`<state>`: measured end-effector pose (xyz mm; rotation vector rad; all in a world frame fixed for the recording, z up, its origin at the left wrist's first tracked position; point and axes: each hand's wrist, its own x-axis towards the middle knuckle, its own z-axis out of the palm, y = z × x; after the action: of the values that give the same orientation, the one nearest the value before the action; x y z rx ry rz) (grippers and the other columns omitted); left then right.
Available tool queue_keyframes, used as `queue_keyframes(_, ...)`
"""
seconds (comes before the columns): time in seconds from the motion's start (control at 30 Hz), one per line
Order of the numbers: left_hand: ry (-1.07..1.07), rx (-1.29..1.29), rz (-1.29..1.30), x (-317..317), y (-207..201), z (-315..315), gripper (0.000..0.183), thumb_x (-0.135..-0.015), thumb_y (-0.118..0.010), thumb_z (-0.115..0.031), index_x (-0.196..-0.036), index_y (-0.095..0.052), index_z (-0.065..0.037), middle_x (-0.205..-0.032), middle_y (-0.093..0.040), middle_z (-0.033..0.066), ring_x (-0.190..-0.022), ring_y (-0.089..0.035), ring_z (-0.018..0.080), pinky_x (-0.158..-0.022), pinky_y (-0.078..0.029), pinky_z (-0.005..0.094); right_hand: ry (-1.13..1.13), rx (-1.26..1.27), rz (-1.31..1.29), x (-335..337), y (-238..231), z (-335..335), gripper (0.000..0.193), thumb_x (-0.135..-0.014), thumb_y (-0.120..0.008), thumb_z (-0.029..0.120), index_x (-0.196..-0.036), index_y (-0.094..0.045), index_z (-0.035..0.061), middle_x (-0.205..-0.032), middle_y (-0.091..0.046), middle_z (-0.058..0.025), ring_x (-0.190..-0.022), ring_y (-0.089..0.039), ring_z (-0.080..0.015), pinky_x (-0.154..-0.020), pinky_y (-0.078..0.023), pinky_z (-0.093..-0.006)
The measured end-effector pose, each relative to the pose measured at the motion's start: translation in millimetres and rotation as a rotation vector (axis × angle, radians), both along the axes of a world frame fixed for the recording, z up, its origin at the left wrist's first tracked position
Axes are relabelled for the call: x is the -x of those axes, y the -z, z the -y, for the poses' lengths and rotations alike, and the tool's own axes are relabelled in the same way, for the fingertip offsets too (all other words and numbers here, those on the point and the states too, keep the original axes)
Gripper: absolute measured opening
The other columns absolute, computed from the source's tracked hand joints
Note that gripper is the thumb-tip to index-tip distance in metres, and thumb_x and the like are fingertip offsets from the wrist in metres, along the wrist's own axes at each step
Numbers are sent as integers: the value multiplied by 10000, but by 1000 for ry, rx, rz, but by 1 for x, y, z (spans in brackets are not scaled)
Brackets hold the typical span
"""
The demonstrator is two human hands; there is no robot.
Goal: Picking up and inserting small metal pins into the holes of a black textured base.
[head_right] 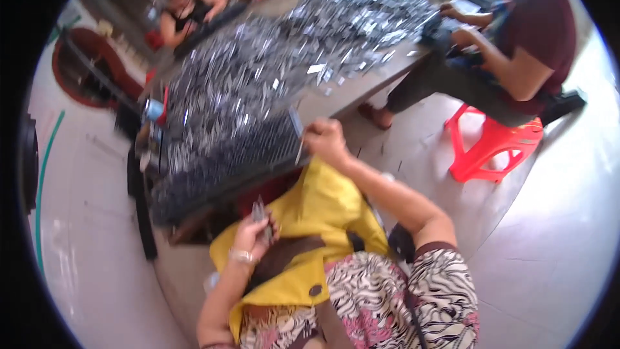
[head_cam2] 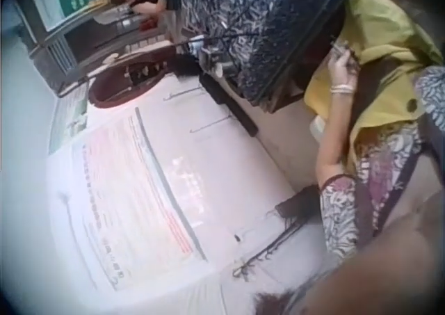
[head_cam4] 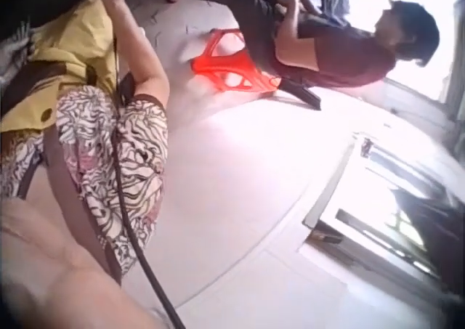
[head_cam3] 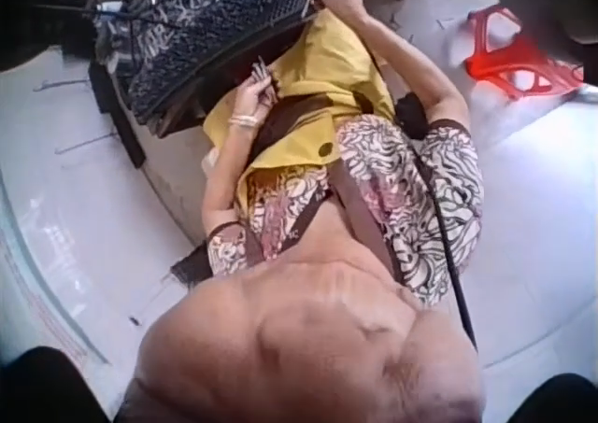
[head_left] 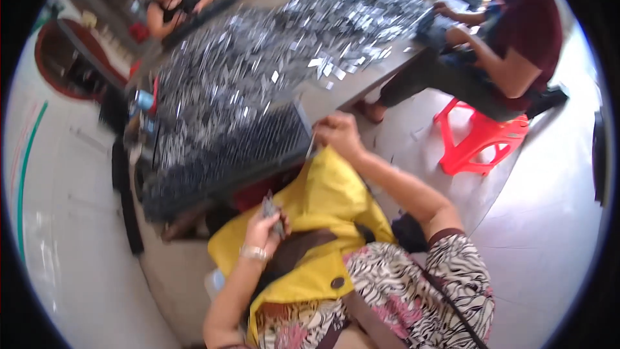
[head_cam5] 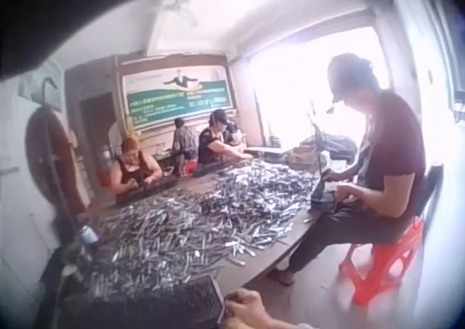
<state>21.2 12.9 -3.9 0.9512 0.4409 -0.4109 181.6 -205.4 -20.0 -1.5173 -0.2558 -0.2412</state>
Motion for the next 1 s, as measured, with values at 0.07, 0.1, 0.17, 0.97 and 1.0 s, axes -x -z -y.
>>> queue_keyframes(0.07, -1, 30, 26, -1, -4, 3, 182, -789, -509, -34, -971, -509, -29, -795, -545, 81, -705, -559, 209, -578, -481, 350, -8, 23, 1, -2, -13, 0, 67, -699, -574, 10, -733, -599, -43, -595, -574, -53, -490, -521, -92, -452, -419, -211)
queue_keyframes(0.1, -8, 24, 21, -1, -8, 5, 181, -790, -514, -36, -971, -510, -31, -803, -547, 72, -714, -559, 200, -591, -485, 352, -29, -1, -30, -6, -10, -2, 76, -713, -575, 10, -759, -596, -47, -613, -580, -56, -501, -526, -92, -461, -425, -208)
queue_keyframes(0.17, 12, 14, 17, -4, -6, 4, 191, -798, -525, -65, -987, -506, -45, -820, -552, 59, -733, -561, 186, -612, -490, 354, -30, 11, -67, -12, -13, -5, 102, -740, -577, 15, -815, -589, -54, -650, -592, -61, -526, -537, -93, -481, -437, -203)
queue_keyframes(0.97, 51, -10, -14, -2, -9, 34, 208, -832, -523, -113, -1031, -494, -58, -767, -544, 27, -683, -533, 122, -549, -478, 281, -42, 516, 641, -42, -17, -49, 121, -755, -592, 23, -874, -583, 3, -726, -611, -110, -600, -578, -133, -573, -450, -230)
queue_keyframes(1.0, 45, -13, -11, -2, -8, 34, 214, -831, -524, -112, -1034, -490, -56, -768, -545, 30, -682, -533, 125, -549, -478, 286, -101, 522, 650, -42, -20, -49, 114, -754, -590, 24, -864, -581, -3, -726, -605, -115, -611, -588, -161, -578, -450, -237)
